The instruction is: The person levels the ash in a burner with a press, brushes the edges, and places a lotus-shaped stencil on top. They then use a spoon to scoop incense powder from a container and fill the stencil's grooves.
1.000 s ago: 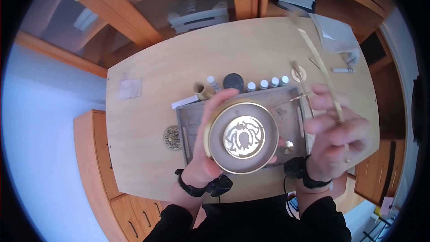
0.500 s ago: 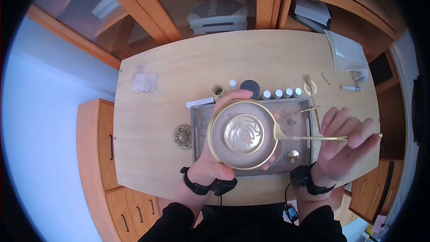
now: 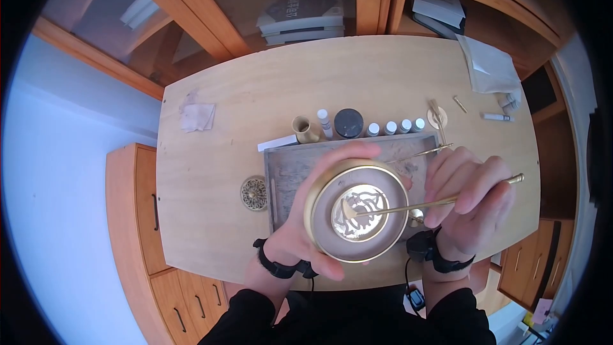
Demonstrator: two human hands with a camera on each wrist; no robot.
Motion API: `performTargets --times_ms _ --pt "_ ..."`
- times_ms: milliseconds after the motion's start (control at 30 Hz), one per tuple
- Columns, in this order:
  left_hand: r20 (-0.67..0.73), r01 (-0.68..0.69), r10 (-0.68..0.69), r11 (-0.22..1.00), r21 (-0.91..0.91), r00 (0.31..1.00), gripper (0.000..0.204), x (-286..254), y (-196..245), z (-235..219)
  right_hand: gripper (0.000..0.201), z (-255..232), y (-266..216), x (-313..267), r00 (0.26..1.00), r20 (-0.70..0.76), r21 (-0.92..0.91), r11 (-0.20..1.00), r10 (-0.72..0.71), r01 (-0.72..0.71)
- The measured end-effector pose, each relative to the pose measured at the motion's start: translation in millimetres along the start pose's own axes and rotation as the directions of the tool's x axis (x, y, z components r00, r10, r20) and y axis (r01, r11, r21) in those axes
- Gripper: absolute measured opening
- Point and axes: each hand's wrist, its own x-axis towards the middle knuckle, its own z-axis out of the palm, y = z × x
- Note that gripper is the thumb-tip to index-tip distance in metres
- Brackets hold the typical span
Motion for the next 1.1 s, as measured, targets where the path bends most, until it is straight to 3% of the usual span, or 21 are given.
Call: performTargets --times_ms 67,167,200,267,333,533,700,800,933,1000,1067,1100 --pt "-0.232 0.001 -0.004 1.0 -0.009 0.973 0.133 -1.7 -1.3 7.0 0.044 -1.5 1.1 0.4 1.0 -0.021 -0.01 1.0 -0.01 0.01" --pt "-0.252 0.03 -0.032 0.999 -0.011 0.967 0.132 -3.2 -0.5 5.5 0.044 -2.1 2.7 0.3 0.998 -0.047 -0.004 0.999 -0.039 0.039" --pt "-0.251 0.031 -0.033 0.999 -0.011 0.967 0.132 -3.2 2.1 4.2 0.044 -2.1 3.0 0.2 0.997 -0.052 0.012 0.998 -0.056 0.057" --pt "-0.077 0.083 -0.085 0.996 -0.024 0.993 0.127 -2.6 8.5 2.2 0.043 -2.0 1.7 0.2 0.998 -0.015 -0.016 0.998 -0.053 0.053" --pt "-0.094 0.084 -0.088 0.995 -0.044 0.992 0.127 -2.8 9.7 6.6 0.043 -1.8 0.7 0.2 0.999 0.021 -0.043 0.998 -0.048 0.049" --pt "-0.084 0.061 -0.063 0.998 -0.031 0.994 0.126 -2.1 11.3 6.0 0.045 -3.5 1.1 -2.2 0.996 -0.09 -0.001 1.0 -0.018 0.018" --pt "-0.073 0.029 -0.032 0.999 -0.036 0.997 0.127 -0.8 9.5 5.7 0.044 -0.6 -0.7 0.4 0.999 0.003 -0.088 0.995 -0.035 0.036" --pt "-0.036 -0.013 0.012 1.0 -0.013 0.999 0.127 -0.5 8.0 3.4 0.044 -2.1 -0.3 -2.3 0.997 -0.082 -0.069 0.998 -0.014 0.008" --pt "-0.029 -0.015 0.015 1.0 -0.018 0.999 0.127 0.3 8.6 3.6 0.044 -1.8 -0.6 -1.5 0.997 -0.068 0.005 1.0 -0.028 0.029" --pt "-0.025 -0.024 0.023 1.0 -0.015 0.999 0.127 0.5 8.9 7.2 0.043 -2.1 -1.3 -0.3 1.0 0.003 -0.101 0.994 -0.028 0.028" --pt "-0.162 0.001 -0.013 0.997 -0.073 0.987 0.134 0.6 11.3 15.5 0.043 -2.8 -0.7 -0.7 0.999 -0.009 -0.094 0.995 -0.031 0.03" --pt "-0.161 -0.001 -0.011 0.997 -0.071 0.987 0.134 0.7 11.2 14.2 0.042 -3.1 -0.2 -0.8 0.999 -0.021 -0.086 0.996 -0.035 0.033"
